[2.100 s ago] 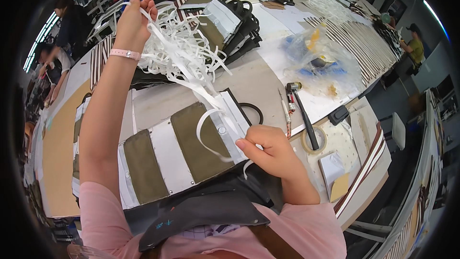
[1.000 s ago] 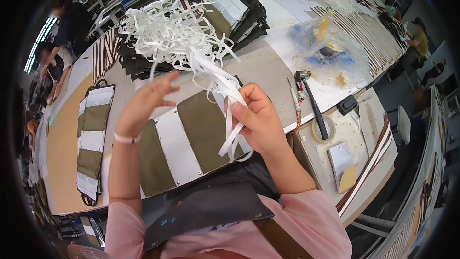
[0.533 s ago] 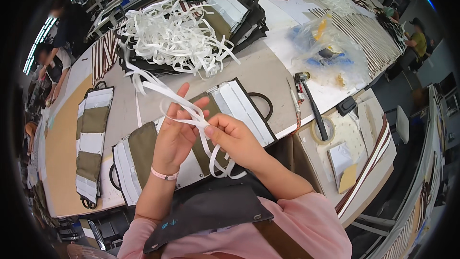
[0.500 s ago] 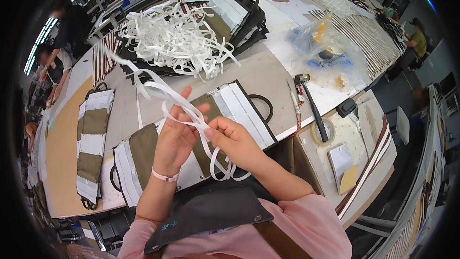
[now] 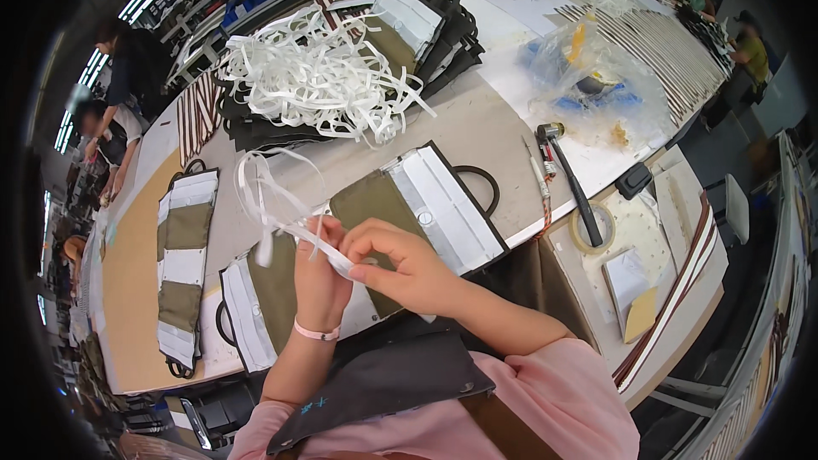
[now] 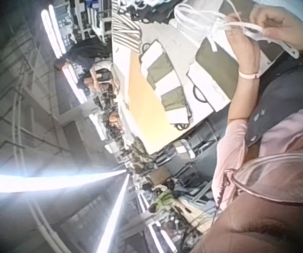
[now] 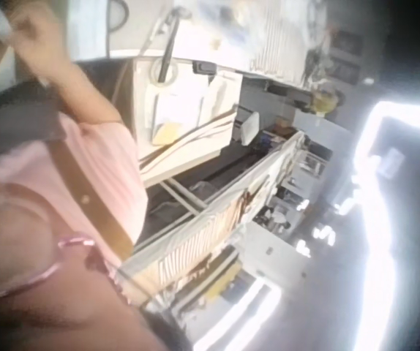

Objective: The person assembles a green fabric bag by hand, attaching white elastic straps to the edges of the bag panels. They use a hammer to secure metal fasteners into the fabric. The person handles multiple bag components and a pile of white straps on a workbench in a factory setting.

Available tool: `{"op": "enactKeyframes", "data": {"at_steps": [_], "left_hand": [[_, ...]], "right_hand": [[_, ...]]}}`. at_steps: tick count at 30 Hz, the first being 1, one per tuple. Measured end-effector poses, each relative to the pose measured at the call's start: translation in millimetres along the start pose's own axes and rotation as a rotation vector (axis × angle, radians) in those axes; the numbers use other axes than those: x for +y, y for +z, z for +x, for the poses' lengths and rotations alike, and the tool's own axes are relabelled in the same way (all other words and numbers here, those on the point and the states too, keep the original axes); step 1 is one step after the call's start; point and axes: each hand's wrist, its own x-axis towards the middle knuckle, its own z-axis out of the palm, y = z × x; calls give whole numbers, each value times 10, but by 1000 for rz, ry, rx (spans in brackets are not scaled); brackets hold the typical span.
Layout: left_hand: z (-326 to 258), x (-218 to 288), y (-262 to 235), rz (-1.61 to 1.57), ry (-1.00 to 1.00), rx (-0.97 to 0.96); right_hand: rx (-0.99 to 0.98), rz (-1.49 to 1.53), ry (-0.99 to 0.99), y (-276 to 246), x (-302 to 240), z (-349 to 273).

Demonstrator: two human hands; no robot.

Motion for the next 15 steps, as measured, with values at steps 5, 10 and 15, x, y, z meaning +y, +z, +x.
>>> {"op": "enactKeyframes", "data": {"at_steps": [5, 10, 15], "left_hand": [[371, 487, -466, -572, -4, 141], [468, 1088, -801, -527, 46, -153], [547, 1394, -207, -527, 90, -138]], "right_hand": [[11, 781, -44, -644, -173, -92], [200, 449, -134, -1193, -365, -347], [476, 594, -212, -1327, -309, -425]]}}
